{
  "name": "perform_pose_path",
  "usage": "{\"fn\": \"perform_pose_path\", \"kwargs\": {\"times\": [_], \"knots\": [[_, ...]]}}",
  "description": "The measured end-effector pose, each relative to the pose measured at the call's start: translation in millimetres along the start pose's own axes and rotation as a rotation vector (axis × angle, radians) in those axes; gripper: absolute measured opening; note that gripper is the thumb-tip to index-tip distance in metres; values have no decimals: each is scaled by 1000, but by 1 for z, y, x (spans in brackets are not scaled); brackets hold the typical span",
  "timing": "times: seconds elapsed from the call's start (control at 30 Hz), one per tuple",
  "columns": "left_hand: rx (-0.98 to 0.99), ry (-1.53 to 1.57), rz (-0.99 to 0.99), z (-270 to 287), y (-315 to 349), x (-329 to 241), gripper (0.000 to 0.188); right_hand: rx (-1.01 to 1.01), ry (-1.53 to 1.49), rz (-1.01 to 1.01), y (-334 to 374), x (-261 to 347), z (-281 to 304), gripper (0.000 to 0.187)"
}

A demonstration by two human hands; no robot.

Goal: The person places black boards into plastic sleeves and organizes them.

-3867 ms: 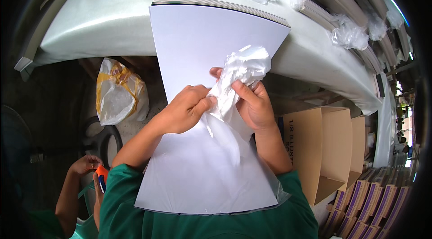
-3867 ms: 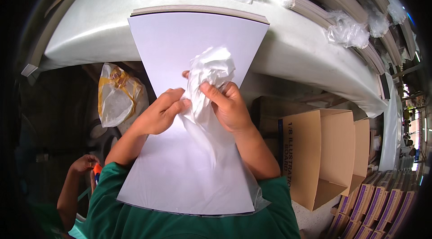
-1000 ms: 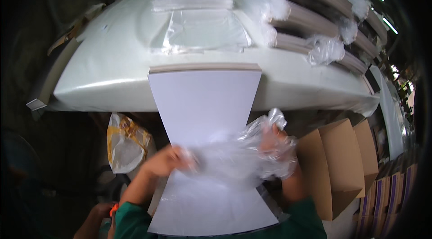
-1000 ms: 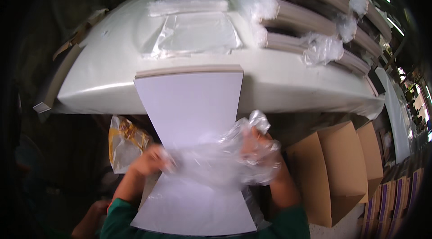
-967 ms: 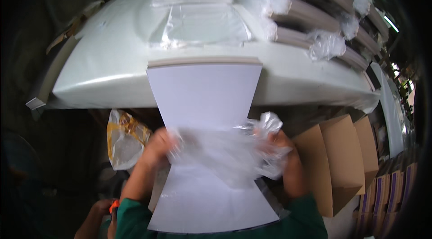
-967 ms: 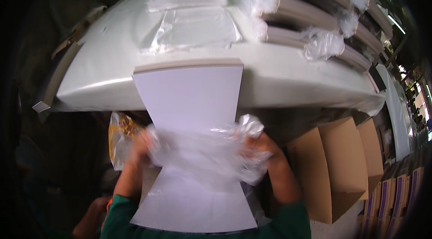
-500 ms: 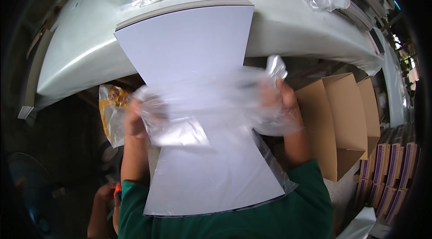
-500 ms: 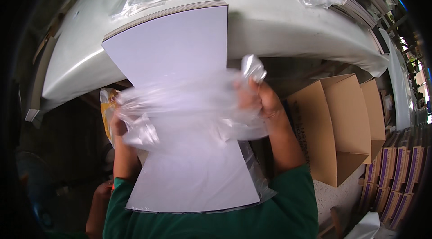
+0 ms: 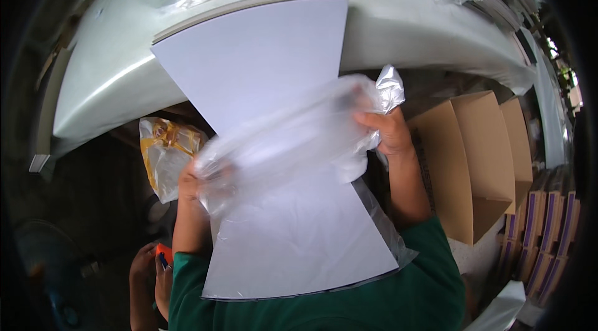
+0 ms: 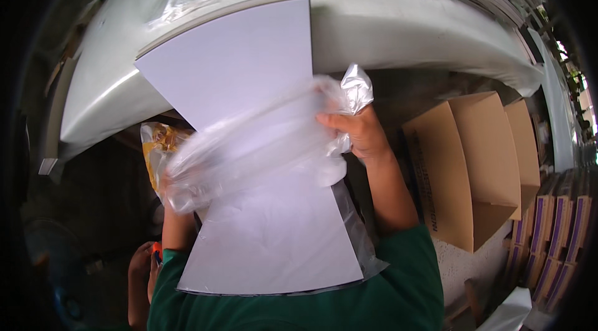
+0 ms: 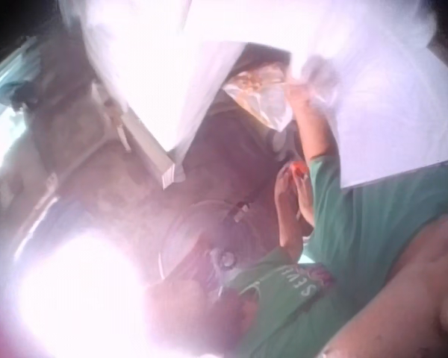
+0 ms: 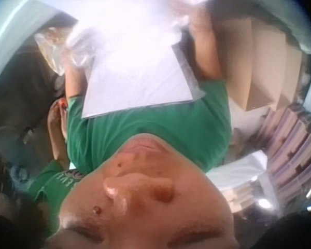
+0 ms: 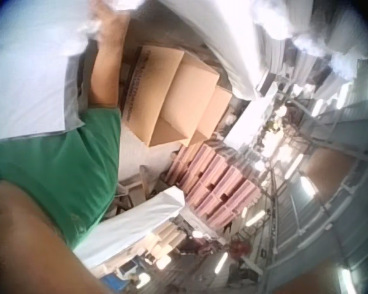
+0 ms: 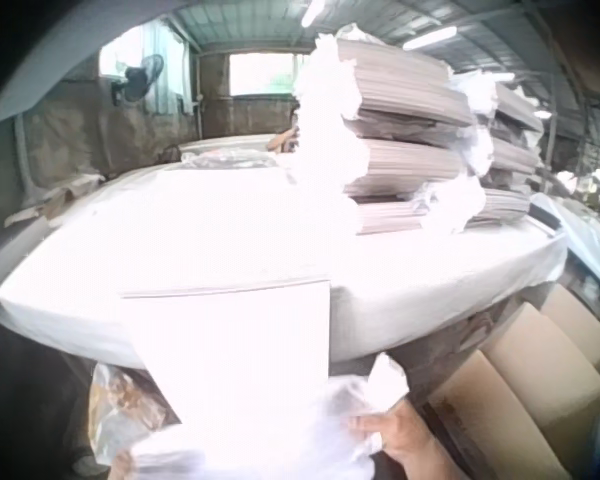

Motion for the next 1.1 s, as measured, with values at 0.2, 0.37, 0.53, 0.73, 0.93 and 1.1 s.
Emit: {"fn": "perform_pose_path", "kwargs": {"times": [0.2,0.37,0.53,0.73,0.93,1.1], "knots": [[351,361,-199,2,-45,-70,32,-564,566,1051,-22,45,-20,21],[-357,-825,-778,-17,-83,-122,50,-517,989,1255,-41,89,-60,38],[-446,-1318,-1056,-28,-52,-134,43,-369,1159,1161,-30,93,-69,45],[129,-705,-540,-18,1,-139,24,-112,1035,1232,39,99,-48,34],[16,-333,-32,6,9,-90,31,307,16,4,54,55,21,54],[-107,-129,102,54,8,-33,35,157,-116,-323,42,-49,54,38]]}}
Point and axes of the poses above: each hand's wrist, its own y-axis away from the middle knuckle, its own z-axis out of the back of the hand, x = y × z, the point moved 3 cm from there along -y, towards the middle knuckle, and after that the axes turned 6 degrees about -x, right-handed, at the moved point
